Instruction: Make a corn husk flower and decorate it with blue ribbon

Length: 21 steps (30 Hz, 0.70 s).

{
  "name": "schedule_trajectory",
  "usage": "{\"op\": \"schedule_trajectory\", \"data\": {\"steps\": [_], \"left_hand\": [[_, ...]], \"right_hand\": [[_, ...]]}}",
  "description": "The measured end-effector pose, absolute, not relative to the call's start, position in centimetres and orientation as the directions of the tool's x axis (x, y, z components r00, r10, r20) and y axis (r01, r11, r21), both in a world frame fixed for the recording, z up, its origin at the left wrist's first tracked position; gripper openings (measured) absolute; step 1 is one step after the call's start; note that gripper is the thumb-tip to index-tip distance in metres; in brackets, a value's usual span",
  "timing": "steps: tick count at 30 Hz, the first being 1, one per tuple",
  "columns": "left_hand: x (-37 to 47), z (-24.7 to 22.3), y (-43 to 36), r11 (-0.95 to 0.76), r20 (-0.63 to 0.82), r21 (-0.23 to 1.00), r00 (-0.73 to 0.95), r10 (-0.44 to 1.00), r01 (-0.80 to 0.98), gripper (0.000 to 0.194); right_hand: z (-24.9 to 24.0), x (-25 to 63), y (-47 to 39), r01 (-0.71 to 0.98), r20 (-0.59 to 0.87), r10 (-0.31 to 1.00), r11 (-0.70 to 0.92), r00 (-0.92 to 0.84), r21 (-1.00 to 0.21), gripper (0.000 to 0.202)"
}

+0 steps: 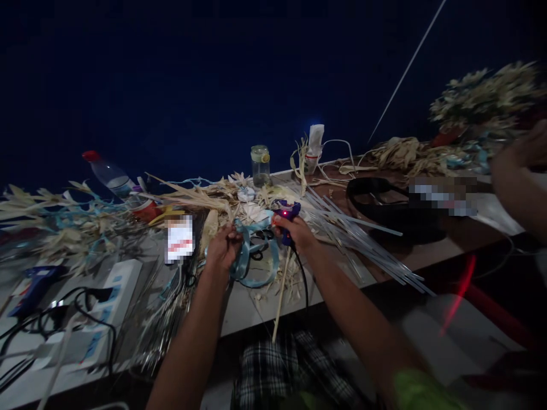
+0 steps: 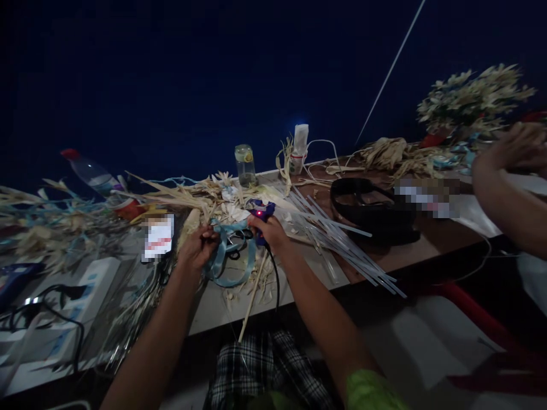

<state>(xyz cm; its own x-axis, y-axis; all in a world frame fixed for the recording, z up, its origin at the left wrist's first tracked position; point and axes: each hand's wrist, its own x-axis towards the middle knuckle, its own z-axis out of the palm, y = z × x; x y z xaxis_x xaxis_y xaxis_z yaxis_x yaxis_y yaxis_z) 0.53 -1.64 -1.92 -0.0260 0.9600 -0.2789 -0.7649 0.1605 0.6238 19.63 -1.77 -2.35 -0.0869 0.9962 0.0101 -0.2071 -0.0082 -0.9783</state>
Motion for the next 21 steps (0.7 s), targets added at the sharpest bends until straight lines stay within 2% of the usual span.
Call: {"op": "schedule_trajectory", "data": {"steps": [3, 7, 12, 17, 21], "left_hand": [[0.7, -1.8, -1.8, 0.157, -0.265, 0.634, -0.022, 0.964, -0.758, 0.014], [0.8, -1.8, -1.9, 0.152, -0.24, 0.645, -0.011, 0.971, -0.749, 0.016], [0.7, -1.9, -1.9, 0.142, -0.227, 0.659, -0.015, 0.974, -0.738, 0.014], [0.7, -1.9, -1.9, 0.14, -0.223, 0.659, -0.014, 0.975, -0.739, 0.011], [0.5, -1.9, -2.0, 0.138, -0.209, 0.659, -0.003, 0.978, -0.74, 0.012]], "right_hand": [[-2.4, 20.1, -1.1, -0.439, -0.159, 0.978, -0.204, -0.139, -0.875, 0.031], [-3.0, 20.9, -0.3, -0.468, -0.347, 0.931, -0.36, -0.116, -0.807, 0.033], [-3.7, 21.6, 0.0, -0.39, -0.395, 0.899, -0.439, -0.191, -0.81, 0.029], [-3.1, 22.2, -0.3, -0.418, -0.449, 0.864, -0.504, -0.229, -0.756, 0.018], [-2.8, 22.6, -0.5, -0.391, -0.453, 0.865, -0.501, -0.215, -0.772, 0.013]]}}
